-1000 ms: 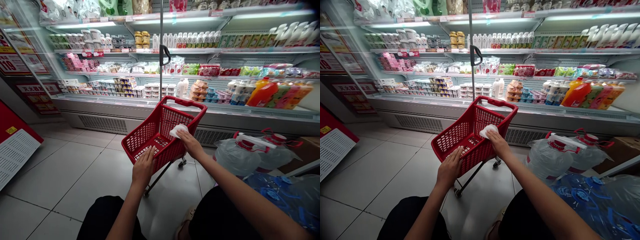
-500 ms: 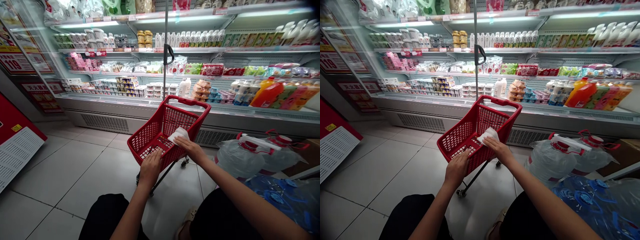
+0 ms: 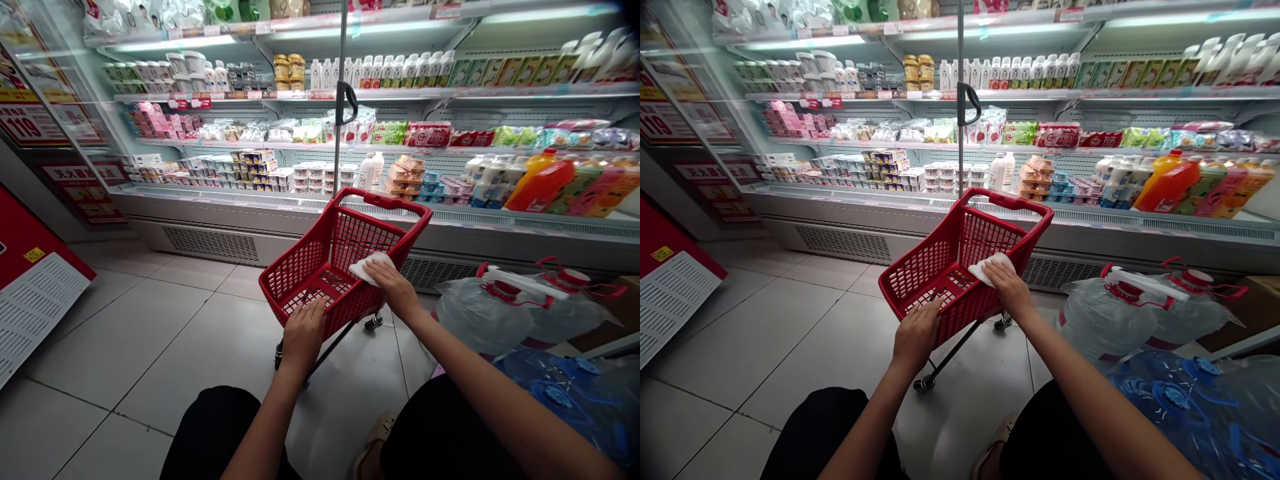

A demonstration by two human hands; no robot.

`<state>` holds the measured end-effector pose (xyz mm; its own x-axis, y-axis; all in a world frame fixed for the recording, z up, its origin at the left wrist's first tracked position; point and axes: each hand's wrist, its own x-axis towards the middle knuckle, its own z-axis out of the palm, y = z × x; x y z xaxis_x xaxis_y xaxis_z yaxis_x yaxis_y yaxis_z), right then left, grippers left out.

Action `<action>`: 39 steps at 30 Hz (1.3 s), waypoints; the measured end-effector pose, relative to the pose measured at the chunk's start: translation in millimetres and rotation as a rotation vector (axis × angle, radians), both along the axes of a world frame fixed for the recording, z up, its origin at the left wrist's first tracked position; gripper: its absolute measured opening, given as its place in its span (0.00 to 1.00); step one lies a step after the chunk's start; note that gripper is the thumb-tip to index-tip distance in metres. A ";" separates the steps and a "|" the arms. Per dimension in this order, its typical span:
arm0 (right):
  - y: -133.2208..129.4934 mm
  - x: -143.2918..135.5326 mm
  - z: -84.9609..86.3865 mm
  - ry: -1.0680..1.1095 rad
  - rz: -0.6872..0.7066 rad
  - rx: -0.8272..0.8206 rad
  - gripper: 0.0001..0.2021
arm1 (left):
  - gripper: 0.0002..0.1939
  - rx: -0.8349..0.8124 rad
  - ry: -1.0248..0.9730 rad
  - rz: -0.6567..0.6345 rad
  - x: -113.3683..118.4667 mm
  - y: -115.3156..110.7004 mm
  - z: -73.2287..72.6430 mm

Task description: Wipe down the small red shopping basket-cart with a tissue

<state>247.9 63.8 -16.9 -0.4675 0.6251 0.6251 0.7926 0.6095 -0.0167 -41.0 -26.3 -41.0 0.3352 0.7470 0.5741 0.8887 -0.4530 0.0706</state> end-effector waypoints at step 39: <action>-51.2 -62.3 -30.7 0.116 0.176 -0.054 0.34 | 0.43 0.030 0.023 -0.061 -4.3 -2.5 -2.2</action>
<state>185.7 12.6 -47.7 -0.4990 0.5743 0.6490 0.6650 0.7340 -0.1381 -45.3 -28.8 -43.2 0.3925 0.7076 0.5875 0.8607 -0.5078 0.0365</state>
